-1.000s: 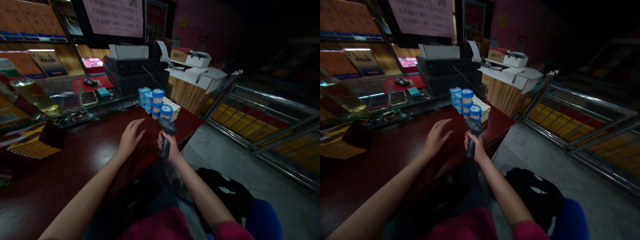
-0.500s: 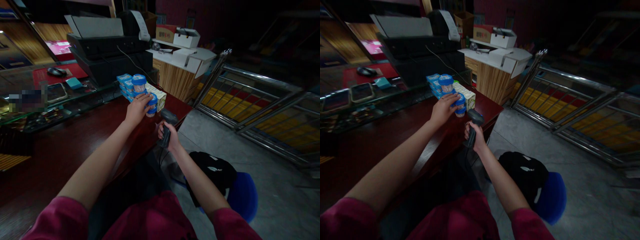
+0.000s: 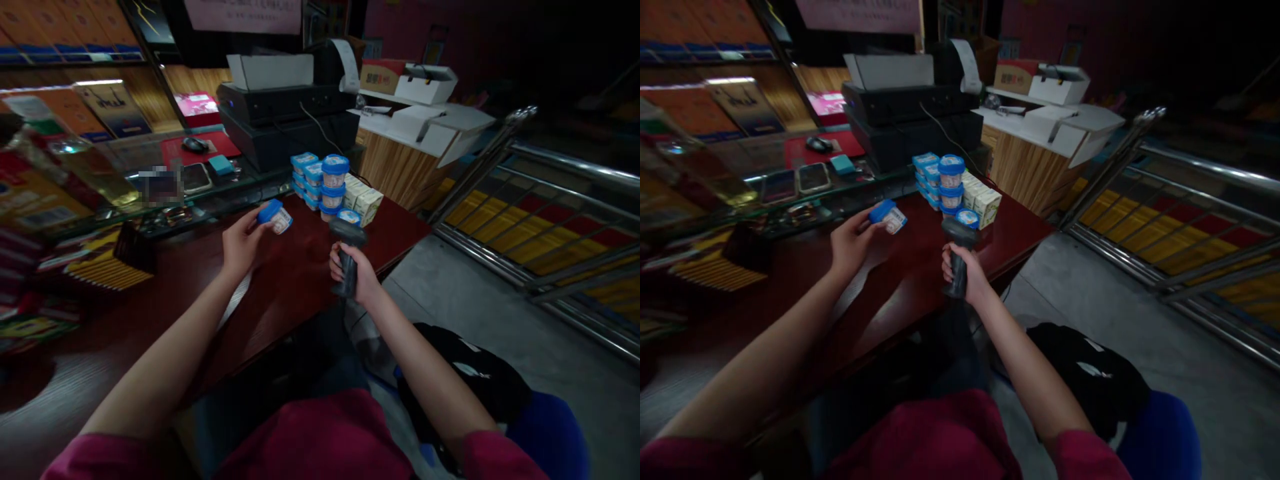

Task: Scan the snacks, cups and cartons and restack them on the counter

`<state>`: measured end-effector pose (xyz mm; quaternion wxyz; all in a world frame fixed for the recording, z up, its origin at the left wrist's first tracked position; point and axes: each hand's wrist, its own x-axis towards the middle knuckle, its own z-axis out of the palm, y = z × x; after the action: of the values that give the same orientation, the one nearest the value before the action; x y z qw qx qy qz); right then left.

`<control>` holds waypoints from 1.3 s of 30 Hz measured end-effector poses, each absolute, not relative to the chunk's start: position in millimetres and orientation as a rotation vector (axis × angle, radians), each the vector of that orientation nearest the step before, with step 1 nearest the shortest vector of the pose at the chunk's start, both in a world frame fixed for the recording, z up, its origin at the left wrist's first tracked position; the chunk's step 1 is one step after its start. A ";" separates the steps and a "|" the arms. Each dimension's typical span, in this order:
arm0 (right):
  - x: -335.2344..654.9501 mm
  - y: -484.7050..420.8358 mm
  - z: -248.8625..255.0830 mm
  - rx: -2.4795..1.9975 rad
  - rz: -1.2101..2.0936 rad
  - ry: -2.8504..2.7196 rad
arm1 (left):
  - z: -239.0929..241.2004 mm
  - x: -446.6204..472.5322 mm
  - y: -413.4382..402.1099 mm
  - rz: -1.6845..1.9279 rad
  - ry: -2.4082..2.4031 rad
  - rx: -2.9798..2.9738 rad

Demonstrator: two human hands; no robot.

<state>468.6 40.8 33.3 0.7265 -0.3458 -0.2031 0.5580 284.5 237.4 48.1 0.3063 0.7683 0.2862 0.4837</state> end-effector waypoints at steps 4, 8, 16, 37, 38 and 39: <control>435.3 83.4 39.0 -0.756 1.550 -0.595 | 24.8 197.3 266.1 1.295 0.940 1.920; 393.8 129.3 38.3 -0.750 1.764 -0.730 | 8.0 128.8 271.0 1.338 1.026 1.872; 340.9 162.4 18.2 -0.855 1.824 -0.942 | 2.5 98.5 253.6 1.514 1.093 1.852; 345.5 154.4 18.5 -0.895 1.749 -0.856 | 8.6 97.9 244.9 1.379 1.079 1.977; 346.1 154.6 17.8 -0.898 1.758 -0.845 | 10.8 94.0 240.7 1.384 1.101 2.006; 346.6 154.7 17.6 -0.906 1.766 -0.829 | 13.5 88.7 235.4 1.398 1.115 2.040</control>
<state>346.6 154.7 17.6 0.4755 -0.3705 -0.3390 0.7223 88.7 235.4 13.5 0.2129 0.7347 0.4018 0.5035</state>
